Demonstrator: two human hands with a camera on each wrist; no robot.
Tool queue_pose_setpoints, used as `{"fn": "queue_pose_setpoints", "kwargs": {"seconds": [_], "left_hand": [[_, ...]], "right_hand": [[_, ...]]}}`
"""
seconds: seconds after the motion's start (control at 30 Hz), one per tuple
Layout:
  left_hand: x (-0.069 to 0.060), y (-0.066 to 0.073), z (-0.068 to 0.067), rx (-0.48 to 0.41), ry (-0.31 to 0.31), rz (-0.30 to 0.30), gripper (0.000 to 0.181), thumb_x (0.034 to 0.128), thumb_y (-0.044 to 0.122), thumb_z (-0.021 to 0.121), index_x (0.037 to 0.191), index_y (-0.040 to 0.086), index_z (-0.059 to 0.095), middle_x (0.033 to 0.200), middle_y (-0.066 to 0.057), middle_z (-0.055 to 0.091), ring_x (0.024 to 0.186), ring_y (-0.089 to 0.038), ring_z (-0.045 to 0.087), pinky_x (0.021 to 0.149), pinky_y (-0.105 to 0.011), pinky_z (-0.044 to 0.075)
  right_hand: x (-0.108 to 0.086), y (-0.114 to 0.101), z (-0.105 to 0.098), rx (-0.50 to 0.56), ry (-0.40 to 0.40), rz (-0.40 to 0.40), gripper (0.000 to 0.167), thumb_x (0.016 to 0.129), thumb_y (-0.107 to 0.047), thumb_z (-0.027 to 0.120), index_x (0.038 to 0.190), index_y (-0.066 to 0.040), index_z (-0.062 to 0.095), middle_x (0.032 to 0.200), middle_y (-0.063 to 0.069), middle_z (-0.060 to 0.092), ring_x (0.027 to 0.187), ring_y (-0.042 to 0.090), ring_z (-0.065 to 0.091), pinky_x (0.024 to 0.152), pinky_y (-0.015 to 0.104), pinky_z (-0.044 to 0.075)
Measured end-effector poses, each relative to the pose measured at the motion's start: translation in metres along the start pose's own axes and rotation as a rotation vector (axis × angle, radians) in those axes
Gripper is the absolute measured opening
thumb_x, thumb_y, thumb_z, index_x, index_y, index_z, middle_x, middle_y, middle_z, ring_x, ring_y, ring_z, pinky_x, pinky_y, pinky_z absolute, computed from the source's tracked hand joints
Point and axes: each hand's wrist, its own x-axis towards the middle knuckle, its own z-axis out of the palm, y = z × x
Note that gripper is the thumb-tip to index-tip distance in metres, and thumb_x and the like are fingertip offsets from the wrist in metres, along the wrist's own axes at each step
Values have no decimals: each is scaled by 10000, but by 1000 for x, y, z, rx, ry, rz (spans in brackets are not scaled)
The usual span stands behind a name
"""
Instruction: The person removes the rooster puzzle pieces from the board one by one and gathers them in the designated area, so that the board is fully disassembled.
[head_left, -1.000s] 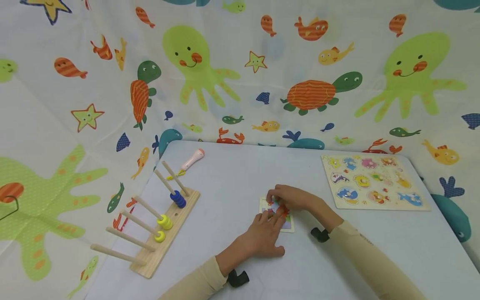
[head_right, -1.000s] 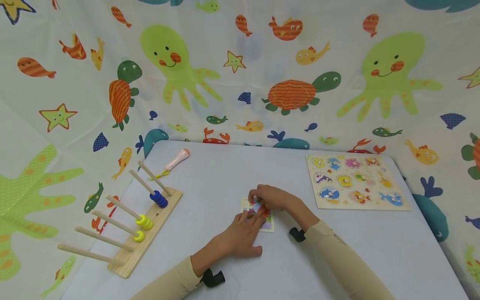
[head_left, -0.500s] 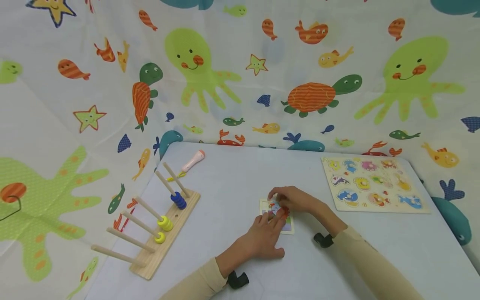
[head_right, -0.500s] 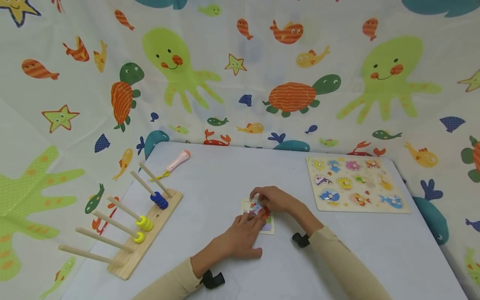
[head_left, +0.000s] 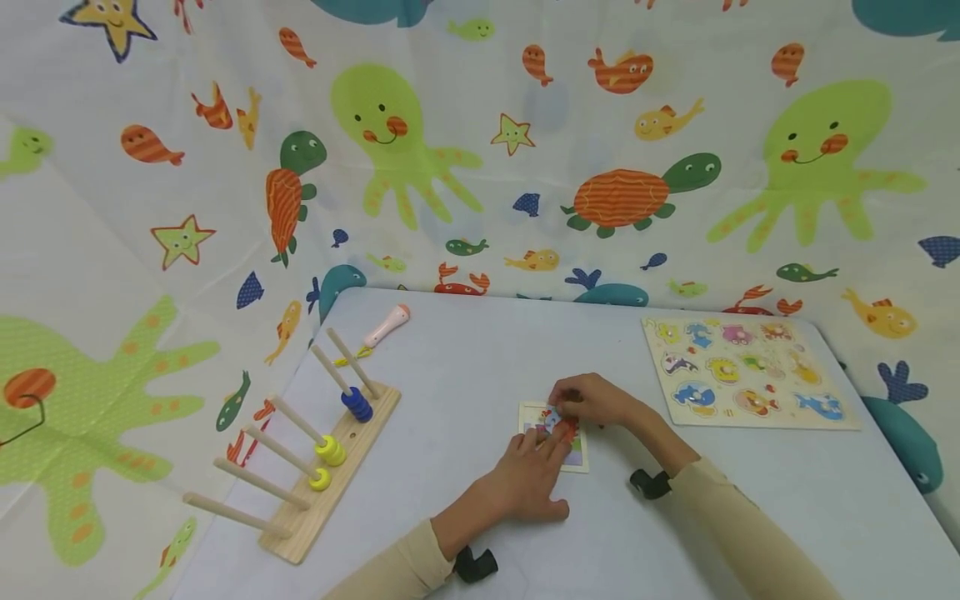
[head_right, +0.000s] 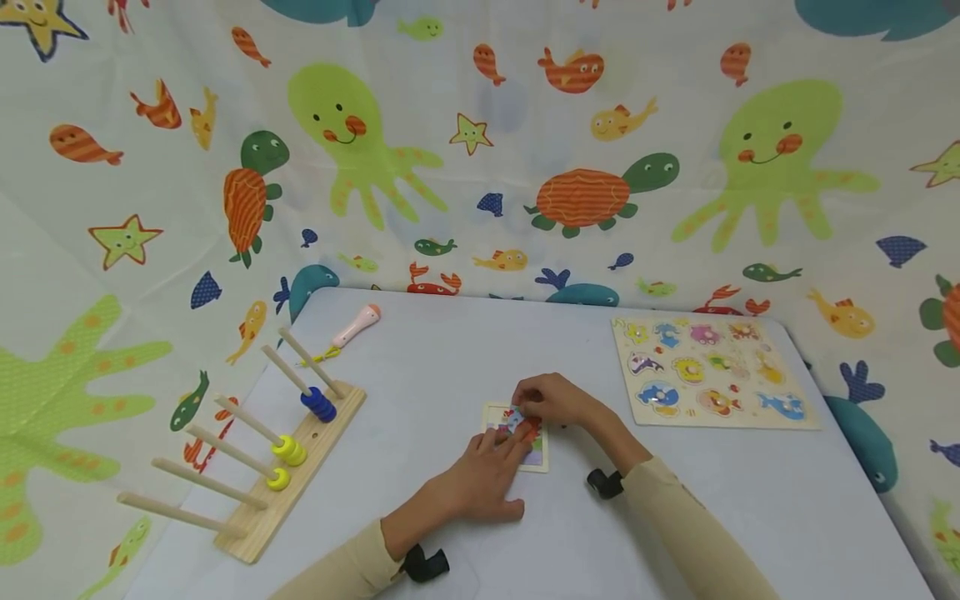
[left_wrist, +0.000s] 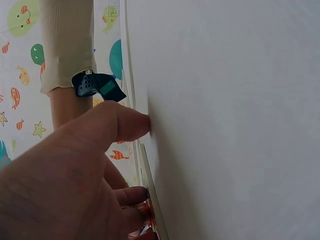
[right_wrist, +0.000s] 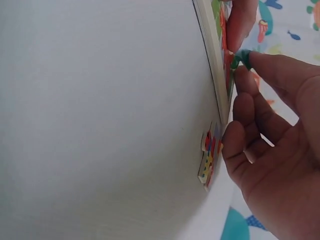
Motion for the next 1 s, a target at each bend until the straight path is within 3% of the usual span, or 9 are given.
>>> {"fn": "queue_pose_setpoints", "kwargs": {"seconds": [0.2, 0.4, 0.53, 0.73, 1.0], "left_hand": [[0, -1, 1, -2, 2, -8, 778, 856, 588, 594, 1462, 149, 382, 1595, -44, 273, 1333, -270, 325, 1012, -450, 327], [1, -1, 1, -9, -7, -7, 783, 864, 591, 586, 1475, 153, 365, 1605, -44, 254, 1340, -278, 323, 1024, -451, 315], [1, 0, 2, -13, -12, -8, 789, 865, 581, 585, 1484, 152, 350, 1612, -37, 236, 1344, -273, 323, 1027, -448, 315], [1, 0, 4, -15, -12, -5, 798, 868, 566, 573, 1503, 147, 329, 1617, -36, 222, 1356, -275, 311, 1037, -454, 303], [1, 0, 4, -22, -11, -5, 785, 872, 563, 577, 1493, 147, 338, 1620, -35, 212, 1361, -272, 302, 1046, -453, 292]], "right_hand": [[-3, 2, -4, 25, 14, -44, 121, 960, -133, 627, 1003, -212, 708, 895, -72, 656, 723, 144, 585, 514, 304, 478], [-22, 19, -30, 46, 77, -72, 120, 961, -139, 630, 1015, -174, 731, 912, -62, 678, 795, 154, 586, 677, 292, 502], [-44, 31, -50, 66, 96, -18, 113, 959, -149, 648, 1006, -144, 750, 940, -38, 697, 837, 172, 587, 749, 286, 489], [-71, 44, -64, 71, 39, 93, 117, 950, -153, 662, 1003, -131, 764, 985, -24, 712, 889, 194, 591, 788, 290, 462], [-78, 52, -61, 69, 38, 141, 101, 932, -167, 690, 986, -126, 765, 940, -17, 711, 835, 189, 558, 694, 278, 434]]}}
